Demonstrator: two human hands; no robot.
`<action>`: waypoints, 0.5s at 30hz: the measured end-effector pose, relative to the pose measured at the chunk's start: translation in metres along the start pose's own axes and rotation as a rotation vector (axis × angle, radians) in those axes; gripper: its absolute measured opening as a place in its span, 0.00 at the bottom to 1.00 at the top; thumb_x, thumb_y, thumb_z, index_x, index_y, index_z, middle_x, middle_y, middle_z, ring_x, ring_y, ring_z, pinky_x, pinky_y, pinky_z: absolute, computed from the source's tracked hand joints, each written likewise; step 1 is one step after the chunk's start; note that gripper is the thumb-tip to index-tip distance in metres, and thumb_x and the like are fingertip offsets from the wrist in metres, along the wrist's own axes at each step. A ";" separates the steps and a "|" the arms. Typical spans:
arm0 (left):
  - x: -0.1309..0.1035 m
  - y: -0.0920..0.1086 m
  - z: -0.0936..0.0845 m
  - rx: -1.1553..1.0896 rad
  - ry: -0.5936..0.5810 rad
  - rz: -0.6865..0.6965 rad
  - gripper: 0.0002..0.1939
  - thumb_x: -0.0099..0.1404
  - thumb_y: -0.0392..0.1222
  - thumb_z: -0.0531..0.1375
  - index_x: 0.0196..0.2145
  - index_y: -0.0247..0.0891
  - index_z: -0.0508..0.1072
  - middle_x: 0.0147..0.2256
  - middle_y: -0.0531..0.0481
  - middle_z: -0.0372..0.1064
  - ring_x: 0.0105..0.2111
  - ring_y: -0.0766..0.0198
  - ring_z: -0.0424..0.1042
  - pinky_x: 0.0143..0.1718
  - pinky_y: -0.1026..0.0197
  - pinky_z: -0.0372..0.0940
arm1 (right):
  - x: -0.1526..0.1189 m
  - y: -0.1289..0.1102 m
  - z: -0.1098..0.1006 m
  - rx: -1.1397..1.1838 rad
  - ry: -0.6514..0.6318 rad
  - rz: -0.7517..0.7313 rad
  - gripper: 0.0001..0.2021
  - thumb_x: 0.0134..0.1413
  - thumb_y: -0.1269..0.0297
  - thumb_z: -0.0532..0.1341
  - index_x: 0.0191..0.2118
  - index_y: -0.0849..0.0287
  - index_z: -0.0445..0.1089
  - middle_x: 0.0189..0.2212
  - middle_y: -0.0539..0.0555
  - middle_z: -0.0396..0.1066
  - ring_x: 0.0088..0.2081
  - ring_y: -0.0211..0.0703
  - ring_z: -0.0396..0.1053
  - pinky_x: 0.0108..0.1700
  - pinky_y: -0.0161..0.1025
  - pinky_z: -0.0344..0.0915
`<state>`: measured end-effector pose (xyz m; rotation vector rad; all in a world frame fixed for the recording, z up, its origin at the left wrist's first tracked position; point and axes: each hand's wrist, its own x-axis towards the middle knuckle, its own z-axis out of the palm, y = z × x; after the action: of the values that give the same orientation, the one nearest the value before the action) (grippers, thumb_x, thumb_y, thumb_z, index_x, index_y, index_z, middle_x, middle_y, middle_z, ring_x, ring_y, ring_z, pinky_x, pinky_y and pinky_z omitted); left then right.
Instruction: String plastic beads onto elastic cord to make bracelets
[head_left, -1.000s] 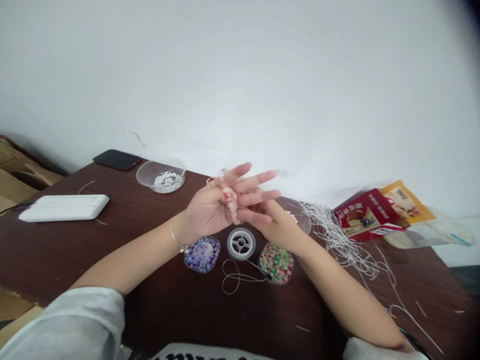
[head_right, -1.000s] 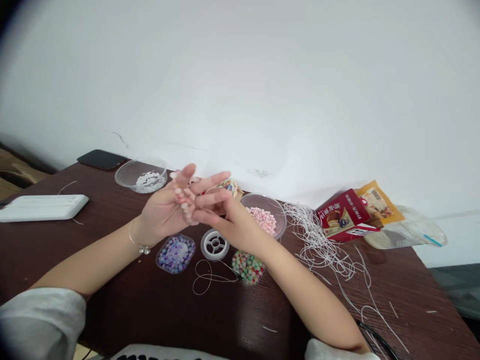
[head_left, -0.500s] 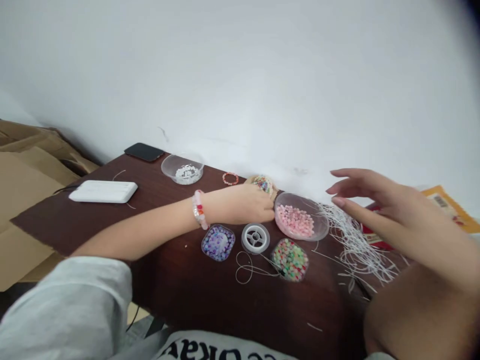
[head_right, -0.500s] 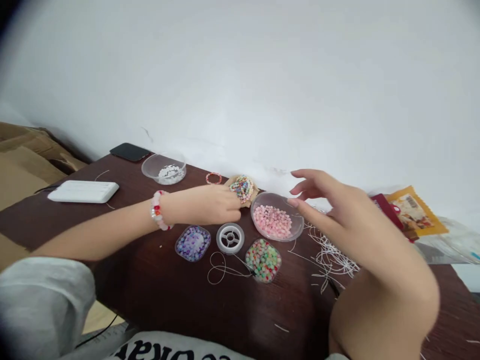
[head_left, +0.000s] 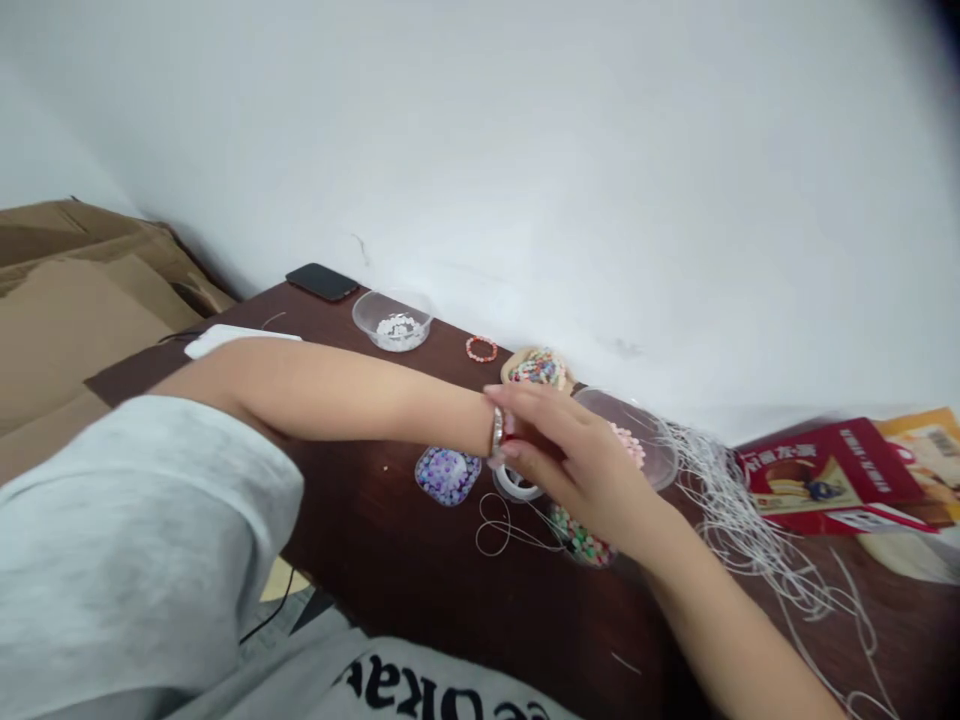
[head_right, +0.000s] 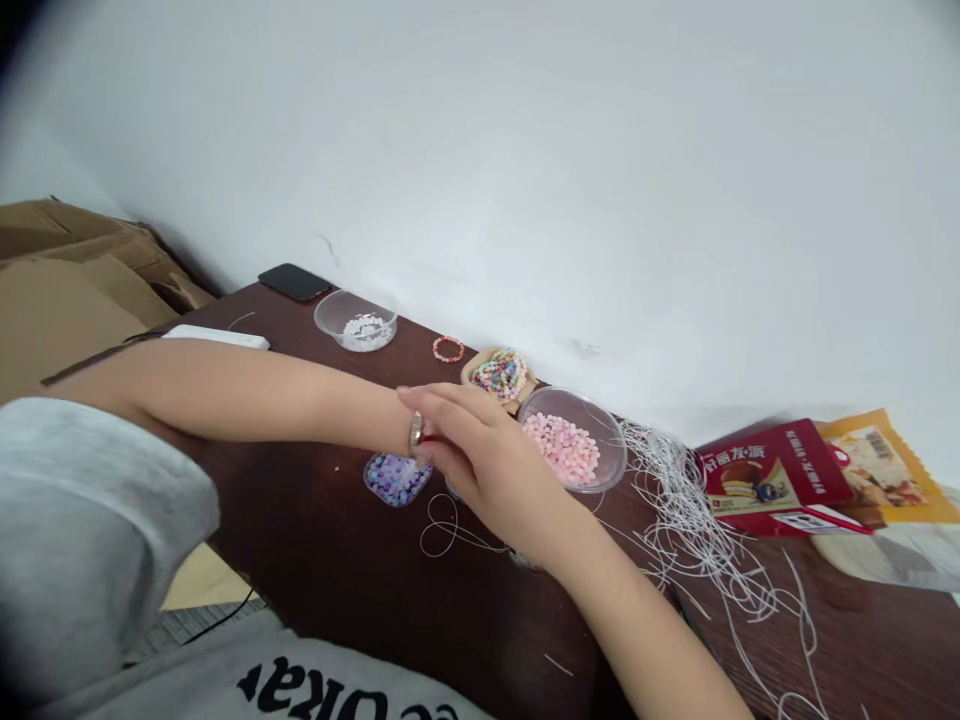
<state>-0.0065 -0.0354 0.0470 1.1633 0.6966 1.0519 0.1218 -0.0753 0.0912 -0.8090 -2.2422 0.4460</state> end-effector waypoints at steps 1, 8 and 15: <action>-0.002 -0.002 -0.003 -0.022 -0.004 0.001 0.17 0.41 0.20 0.55 0.18 0.42 0.57 0.23 0.52 0.58 0.41 0.50 0.66 0.32 0.56 0.61 | 0.002 0.003 0.005 0.017 0.007 -0.007 0.16 0.59 0.70 0.56 0.53 0.54 0.64 0.52 0.56 0.66 0.53 0.43 0.65 0.53 0.45 0.66; 0.029 0.007 0.000 0.069 -0.151 -0.015 0.20 0.46 0.22 0.54 0.13 0.45 0.50 0.15 0.56 0.43 0.27 0.56 0.63 0.28 0.56 0.58 | 0.002 0.017 0.003 0.066 0.183 -0.102 0.09 0.53 0.74 0.61 0.40 0.56 0.70 0.37 0.53 0.74 0.42 0.42 0.71 0.46 0.46 0.70; 0.077 0.023 0.023 0.137 -0.365 -0.021 0.19 0.38 0.21 0.63 0.13 0.43 0.62 0.15 0.56 0.60 0.21 0.63 0.60 0.32 0.59 0.60 | -0.004 0.006 -0.002 0.062 0.144 -0.195 0.12 0.52 0.78 0.59 0.41 0.56 0.68 0.35 0.53 0.72 0.39 0.41 0.70 0.40 0.42 0.70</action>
<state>0.0367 0.0272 0.0808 1.4178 0.4952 0.7538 0.1277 -0.0735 0.0879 -0.5656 -2.1370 0.3508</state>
